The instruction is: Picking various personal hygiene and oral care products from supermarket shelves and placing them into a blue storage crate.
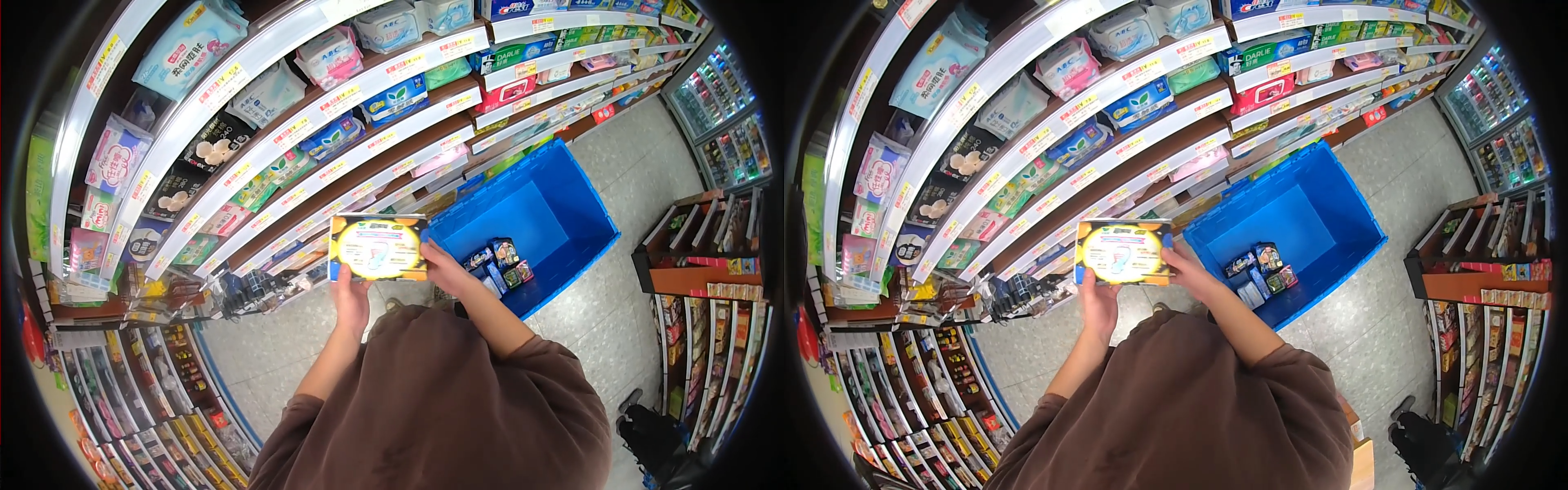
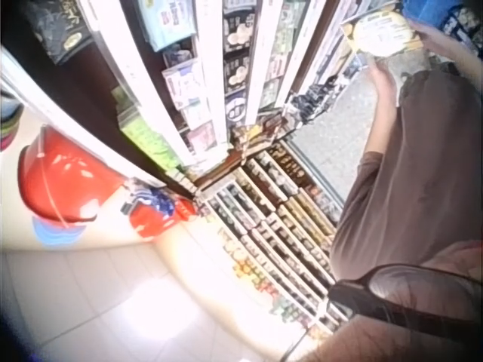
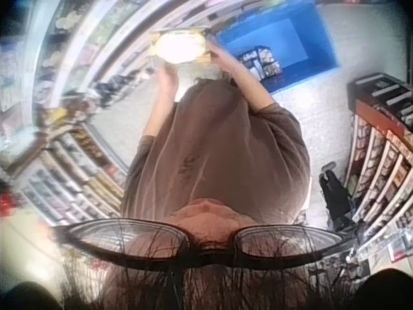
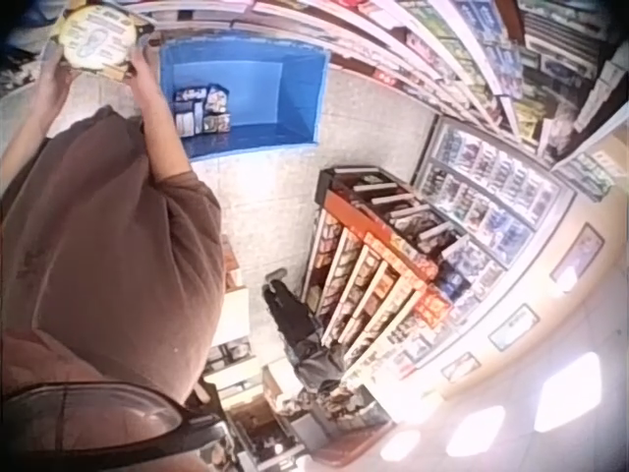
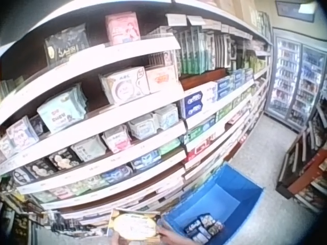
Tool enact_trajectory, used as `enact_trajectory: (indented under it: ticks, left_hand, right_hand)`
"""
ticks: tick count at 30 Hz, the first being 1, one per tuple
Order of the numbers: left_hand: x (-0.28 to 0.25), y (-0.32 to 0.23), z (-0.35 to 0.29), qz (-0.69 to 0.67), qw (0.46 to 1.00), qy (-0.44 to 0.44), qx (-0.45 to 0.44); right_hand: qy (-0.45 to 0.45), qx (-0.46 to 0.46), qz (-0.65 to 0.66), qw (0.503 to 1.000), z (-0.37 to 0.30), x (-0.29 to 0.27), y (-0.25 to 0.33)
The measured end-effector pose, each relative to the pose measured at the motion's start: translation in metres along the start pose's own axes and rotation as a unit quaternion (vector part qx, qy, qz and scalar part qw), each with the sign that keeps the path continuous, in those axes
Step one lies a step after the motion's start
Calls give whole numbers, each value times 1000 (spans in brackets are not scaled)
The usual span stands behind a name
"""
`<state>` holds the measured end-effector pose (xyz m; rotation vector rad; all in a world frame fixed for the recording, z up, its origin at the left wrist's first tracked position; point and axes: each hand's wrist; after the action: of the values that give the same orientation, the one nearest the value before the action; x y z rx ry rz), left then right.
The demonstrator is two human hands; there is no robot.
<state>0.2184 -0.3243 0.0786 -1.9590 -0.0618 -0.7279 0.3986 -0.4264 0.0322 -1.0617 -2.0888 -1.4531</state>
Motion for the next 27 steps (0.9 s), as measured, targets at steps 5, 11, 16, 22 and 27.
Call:
enact_trajectory:
  ticks: [5, 11, 16, 22, 27]
  left_hand:
    - [0, -5, 1, 24, 997, 77, -22]
    - [15, -31, 27, 142, 974, 152, -92]
    - [33, -25, 52, 212, 953, 203, -76]
    - [68, -14, 62, 222, 948, 168, -155]
    - [84, 4, 83, 339, 916, 117, -177]
  right_hand:
    - [-87, -18, 39, 995, -9, 2, 43]
    - [11, -11, -83, 996, -14, -33, 85]
    - [-26, -38, -41, 998, 4, -68, 90]
    - [-30, -72, -7, 997, 23, -107, 93]
    - [-37, -42, -7, 998, 30, -102, 112]
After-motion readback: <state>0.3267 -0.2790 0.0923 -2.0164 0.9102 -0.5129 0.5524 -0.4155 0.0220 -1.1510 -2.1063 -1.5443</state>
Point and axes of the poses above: each hand's wrist, its own z-axis towards the middle knuckle, its own x-axis out of the palm, y = z × x, and after that the axes turned 5 degrees about -z, right-handed
